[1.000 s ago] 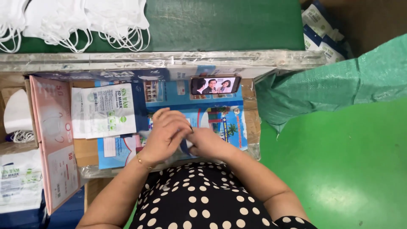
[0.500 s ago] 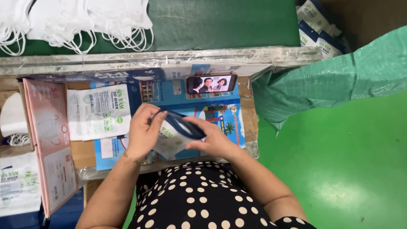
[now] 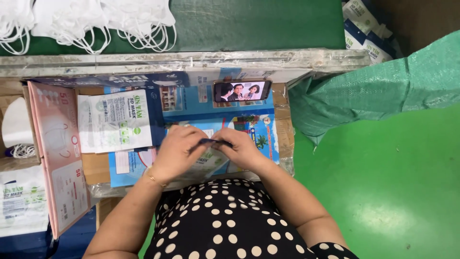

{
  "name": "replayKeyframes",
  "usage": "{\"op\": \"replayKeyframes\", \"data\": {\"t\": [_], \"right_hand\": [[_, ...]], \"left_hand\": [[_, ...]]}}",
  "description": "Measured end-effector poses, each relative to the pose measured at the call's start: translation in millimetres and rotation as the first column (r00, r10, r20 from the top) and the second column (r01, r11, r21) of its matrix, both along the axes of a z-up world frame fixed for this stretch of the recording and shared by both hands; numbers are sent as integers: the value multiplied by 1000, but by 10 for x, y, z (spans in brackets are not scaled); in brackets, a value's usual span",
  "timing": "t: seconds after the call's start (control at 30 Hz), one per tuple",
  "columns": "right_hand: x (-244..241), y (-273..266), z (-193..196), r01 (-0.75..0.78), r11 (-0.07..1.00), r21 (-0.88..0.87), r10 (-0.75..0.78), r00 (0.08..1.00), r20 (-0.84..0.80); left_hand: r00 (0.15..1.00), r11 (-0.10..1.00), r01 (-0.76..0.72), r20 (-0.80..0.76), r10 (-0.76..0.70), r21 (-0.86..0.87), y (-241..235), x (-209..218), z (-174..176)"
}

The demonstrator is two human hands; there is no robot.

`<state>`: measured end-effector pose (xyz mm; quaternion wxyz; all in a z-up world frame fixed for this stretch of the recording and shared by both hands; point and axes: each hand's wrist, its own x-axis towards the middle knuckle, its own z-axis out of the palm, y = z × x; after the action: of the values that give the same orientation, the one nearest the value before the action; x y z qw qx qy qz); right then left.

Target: Packaging individual face masks into plastic sleeves and organizing them into boxes.

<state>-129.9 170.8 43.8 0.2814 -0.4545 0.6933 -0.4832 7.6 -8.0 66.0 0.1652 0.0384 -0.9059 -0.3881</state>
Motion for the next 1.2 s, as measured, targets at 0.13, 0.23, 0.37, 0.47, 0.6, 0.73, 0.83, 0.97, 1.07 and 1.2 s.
{"op": "replayKeyframes", "data": {"t": [0.13, 0.23, 0.37, 0.47, 0.6, 0.73, 0.83, 0.97, 1.07, 1.2], "right_hand": [[4, 28, -155, 3, 999, 48, -3, 1000, -11], [-89, 51, -140, -49, 993, 107, 50, 999, -8], [-376, 298, -536, 115, 991, 62, -110, 991, -71], [-603, 440, -631, 372, 914, -163, -336, 919, 208], [-691, 368, -286, 748, 610, -262, -195, 461, 866], [-506, 372, -408, 701, 709, -74, -375, 465, 802], [-489, 551, -839, 628, 777, -40, -363, 499, 787], [-462, 463, -581, 540, 841, -35, -393, 654, 647], [-362, 177, 15, 457, 877, -145, -318, 780, 539], [-274, -74, 173, 403, 882, -244, -60, 611, 789]], "left_hand": [[999, 997, 21, -48, -25, -77, 12, -17, -3], [999, 999, -28, -29, 27, -32, -55, 32, -38], [985, 994, -101, -134, 107, 53, -322, -145, -55], [946, 971, -232, -247, 212, -55, -743, -489, -12], [933, 843, -330, -281, 224, -424, -1286, -1144, 194], [859, 641, -449, -105, 500, -623, -1899, -1675, -102], [800, 709, -450, 108, 590, -543, -2247, -1728, -388], [914, 925, -338, 174, 367, -175, -1738, -1308, 268], [994, 908, -110, 52, 97, 405, -1097, -802, 153], [987, 700, 162, -107, -121, 696, -374, -379, -619]]}}
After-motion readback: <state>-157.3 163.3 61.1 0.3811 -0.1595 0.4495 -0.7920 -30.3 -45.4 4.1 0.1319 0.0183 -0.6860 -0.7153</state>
